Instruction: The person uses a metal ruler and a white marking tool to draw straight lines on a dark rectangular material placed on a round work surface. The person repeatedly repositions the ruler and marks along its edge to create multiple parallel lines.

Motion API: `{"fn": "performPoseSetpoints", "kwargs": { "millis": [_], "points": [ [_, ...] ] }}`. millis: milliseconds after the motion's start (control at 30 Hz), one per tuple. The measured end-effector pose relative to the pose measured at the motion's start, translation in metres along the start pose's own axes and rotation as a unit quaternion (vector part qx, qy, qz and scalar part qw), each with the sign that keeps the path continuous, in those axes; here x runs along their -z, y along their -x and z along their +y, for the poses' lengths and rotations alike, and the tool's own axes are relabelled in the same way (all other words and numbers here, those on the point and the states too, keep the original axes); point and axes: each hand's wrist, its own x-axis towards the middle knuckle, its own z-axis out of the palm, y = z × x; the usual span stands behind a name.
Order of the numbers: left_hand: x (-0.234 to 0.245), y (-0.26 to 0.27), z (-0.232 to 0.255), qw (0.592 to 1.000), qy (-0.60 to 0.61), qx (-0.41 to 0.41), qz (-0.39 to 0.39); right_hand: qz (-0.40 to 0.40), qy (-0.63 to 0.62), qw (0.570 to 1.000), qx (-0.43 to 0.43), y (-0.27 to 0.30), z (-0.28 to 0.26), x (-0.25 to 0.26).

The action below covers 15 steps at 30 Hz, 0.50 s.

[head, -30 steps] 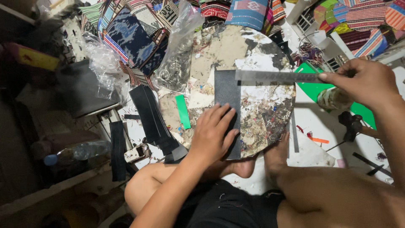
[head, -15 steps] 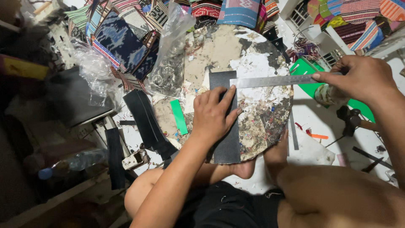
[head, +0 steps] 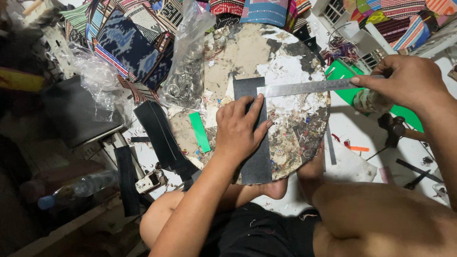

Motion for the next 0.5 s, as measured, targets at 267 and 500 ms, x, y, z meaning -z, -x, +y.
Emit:
{"fn": "performPoseSetpoints", "kwargs": {
  "millis": [267, 500],
  "points": [
    [-0.0032, 0.0018, -0.001, 1.0, 0.002, 0.004, -0.001, 0.008, 0.025, 1.0, 0.017, -0.0062, 0.0066, -0.006],
    [-0.0022, 0.0006, 0.0006, 1.0, 0.009, 0.009, 0.006, -0.003, 0.006, 1.0, 0.01, -0.0064, 0.0037, -0.0044]
  ]
}}
